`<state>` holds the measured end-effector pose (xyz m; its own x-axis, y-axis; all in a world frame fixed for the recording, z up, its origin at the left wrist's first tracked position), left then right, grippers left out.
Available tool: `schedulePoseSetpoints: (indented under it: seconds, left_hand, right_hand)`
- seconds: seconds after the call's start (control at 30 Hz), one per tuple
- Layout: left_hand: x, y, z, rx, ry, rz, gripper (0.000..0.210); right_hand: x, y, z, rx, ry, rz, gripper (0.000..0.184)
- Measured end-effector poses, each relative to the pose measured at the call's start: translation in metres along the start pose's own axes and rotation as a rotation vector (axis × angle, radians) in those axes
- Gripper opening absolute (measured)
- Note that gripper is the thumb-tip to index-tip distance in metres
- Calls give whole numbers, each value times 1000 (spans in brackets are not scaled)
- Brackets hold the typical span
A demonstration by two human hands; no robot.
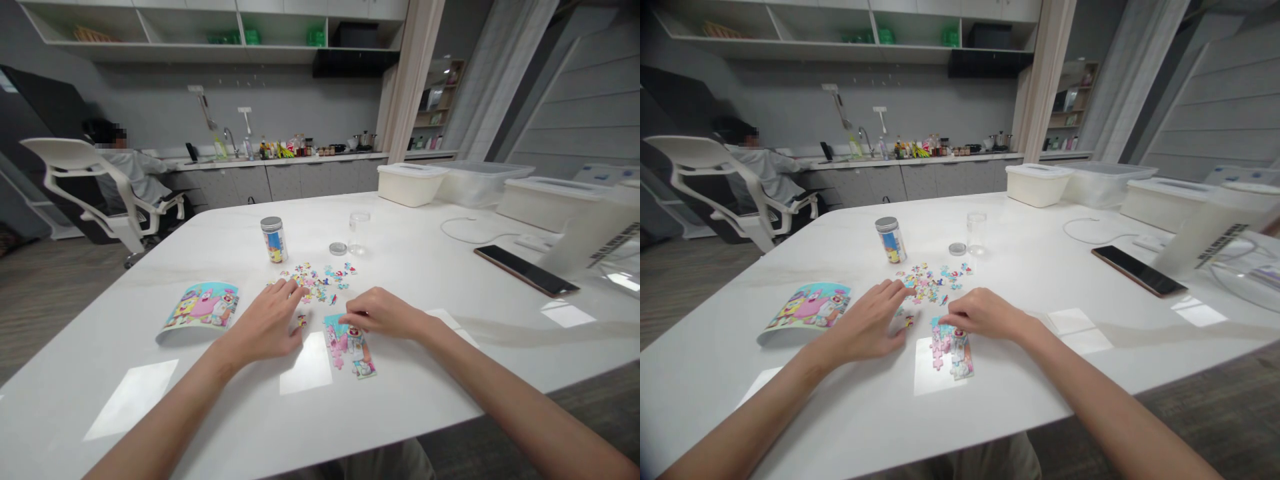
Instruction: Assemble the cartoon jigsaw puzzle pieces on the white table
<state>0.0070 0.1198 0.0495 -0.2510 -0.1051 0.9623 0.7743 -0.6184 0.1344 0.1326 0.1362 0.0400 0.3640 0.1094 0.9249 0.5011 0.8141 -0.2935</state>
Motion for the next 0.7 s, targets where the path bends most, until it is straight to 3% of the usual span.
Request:
schedulePoseSetpoints:
  seconds: [0.17,0.23,0.4,0.57,0.63,0.7]
  left_hand:
    - [3,-32,0,218,62,20,59]
    - [-6,-43,0,257,36,-25,64]
    - [-23,-60,2,245,50,-107,61]
    - [-20,-56,3,192,95,-127,50]
    - [-16,-51,3,170,103,-124,45]
    - [-14,-48,3,162,105,-112,42]
  right_hand:
    - [2,15,1,-113,76,139,27]
    - [4,15,1,-75,146,185,46]
    - [5,8,1,22,198,167,56]
    - [32,-24,7,79,316,279,36]
    - [27,-53,9,88,242,482,18]
    - [-4,-94,4,98,4,833,16]
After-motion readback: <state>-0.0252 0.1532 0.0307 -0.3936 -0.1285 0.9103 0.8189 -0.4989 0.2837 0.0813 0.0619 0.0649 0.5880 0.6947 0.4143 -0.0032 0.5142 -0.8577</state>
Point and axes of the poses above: each hand's wrist, its own z-axis towards the middle knuckle, its own x-axis out of the back of the hand, y = z × x, the point moved 9 cm from there along z, towards the middle knuckle, and after that the axes turned 10 degrees about -z, right-handed, at the moved point
